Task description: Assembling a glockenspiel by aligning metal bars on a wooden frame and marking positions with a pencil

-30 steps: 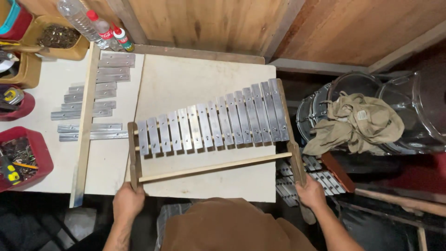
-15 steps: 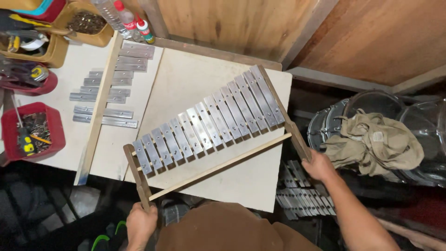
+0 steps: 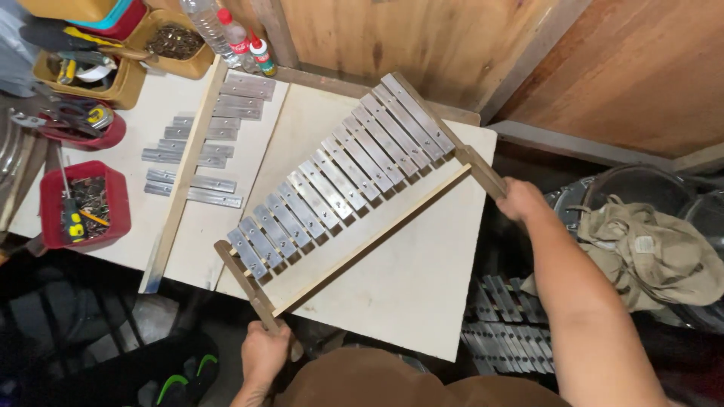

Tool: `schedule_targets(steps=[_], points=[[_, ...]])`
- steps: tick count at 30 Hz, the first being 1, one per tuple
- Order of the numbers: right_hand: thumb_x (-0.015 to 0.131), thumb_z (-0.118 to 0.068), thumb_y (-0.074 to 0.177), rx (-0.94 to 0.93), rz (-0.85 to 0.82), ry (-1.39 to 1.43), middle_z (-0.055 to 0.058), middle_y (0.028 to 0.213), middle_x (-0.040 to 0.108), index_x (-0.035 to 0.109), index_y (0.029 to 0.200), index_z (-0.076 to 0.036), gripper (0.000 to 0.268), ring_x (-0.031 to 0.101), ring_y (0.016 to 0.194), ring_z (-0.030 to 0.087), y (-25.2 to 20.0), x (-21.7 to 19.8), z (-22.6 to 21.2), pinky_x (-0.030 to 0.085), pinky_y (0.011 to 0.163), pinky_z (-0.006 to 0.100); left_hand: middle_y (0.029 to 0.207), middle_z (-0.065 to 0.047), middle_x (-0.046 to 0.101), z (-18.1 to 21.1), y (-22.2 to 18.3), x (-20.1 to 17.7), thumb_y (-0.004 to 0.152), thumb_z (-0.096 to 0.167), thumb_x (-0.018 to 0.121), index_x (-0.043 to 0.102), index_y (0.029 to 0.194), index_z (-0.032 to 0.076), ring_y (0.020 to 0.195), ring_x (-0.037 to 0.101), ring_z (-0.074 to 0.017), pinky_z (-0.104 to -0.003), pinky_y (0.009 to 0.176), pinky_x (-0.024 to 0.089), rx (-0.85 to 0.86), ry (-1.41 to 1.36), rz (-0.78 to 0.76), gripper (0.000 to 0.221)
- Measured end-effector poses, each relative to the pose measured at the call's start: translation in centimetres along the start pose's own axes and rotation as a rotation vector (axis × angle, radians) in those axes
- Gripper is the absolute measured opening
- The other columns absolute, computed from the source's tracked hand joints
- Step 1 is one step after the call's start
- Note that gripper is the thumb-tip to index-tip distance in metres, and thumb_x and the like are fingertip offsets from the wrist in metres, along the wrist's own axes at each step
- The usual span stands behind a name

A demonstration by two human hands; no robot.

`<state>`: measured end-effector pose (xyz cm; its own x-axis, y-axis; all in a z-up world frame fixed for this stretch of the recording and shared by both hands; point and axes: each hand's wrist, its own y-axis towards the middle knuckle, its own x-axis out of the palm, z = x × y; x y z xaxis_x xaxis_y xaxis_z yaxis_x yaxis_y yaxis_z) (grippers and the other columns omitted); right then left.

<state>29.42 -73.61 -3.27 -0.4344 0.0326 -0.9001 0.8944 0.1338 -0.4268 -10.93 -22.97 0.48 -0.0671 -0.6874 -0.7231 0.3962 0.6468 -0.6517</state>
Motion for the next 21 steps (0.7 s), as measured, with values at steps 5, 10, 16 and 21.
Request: schedule_targets(steps=[5, 10, 16, 21], points=[[0.061, -0.027, 0.081, 0.036, 0.039, 0.011, 0.026, 0.119, 0.073, 0.059, 0.137, -0.01, 0.058, 0.068, 0.11, 0.047, -0.1, -0.1, -1.1, 0.053, 0.095, 0.048, 0.112, -0.02, 0.078, 0.5, -0.4, -2.7, 0.086, 0.053, 0.067, 0.059, 0.111, 0.007, 0.112, 0.07, -0.0416, -0.047, 0.093, 0.052, 0.066, 0.071, -0.087, 0.053], [0.068, -0.033, 0.079, 0.044, 0.334, 0.164, 0.016, 0.164, 0.037, 0.029, 0.161, -0.005, 0.095, 0.033, 0.151, 0.036, -7.4, 0.8, -4.4, 0.017, 0.12, 0.063, 0.088, -0.01, 0.076, -1.0, 2.8, -7.5, 0.088, 0.059, 0.062, 0.069, 0.091, 0.015, 0.092, 0.072, -0.0334, -0.042, 0.083, 0.051, 0.377, 0.233, 0.012, 0.044], [0.068, -0.031, 0.08, -0.165, 0.601, 0.068, 0.017, 0.156, 0.05, 0.052, 0.142, 0.004, 0.073, 0.041, 0.148, 0.038, -19.3, 10.9, -12.2, 0.026, 0.12, 0.067, 0.113, -0.015, 0.07, -1.5, 10.8, -11.6, 0.086, 0.026, 0.077, 0.069, 0.108, 0.002, 0.1, 0.064, -0.0341, -0.045, 0.09, 0.056, 1.54, 0.286, 0.274, 0.034], [0.068, -0.033, 0.089, -0.054, 0.166, 0.38, 0.011, 0.153, 0.051, 0.052, 0.144, -0.008, 0.063, 0.042, 0.146, 0.028, -31.7, 11.2, -28.8, 0.02, 0.126, 0.057, 0.129, -0.016, 0.062, -0.6, 12.5, -11.7, 0.091, 0.039, 0.073, 0.061, 0.132, 0.002, 0.117, 0.058, -0.0347, -0.048, 0.095, 0.053, 1.822, 0.578, 0.152, 0.056]])
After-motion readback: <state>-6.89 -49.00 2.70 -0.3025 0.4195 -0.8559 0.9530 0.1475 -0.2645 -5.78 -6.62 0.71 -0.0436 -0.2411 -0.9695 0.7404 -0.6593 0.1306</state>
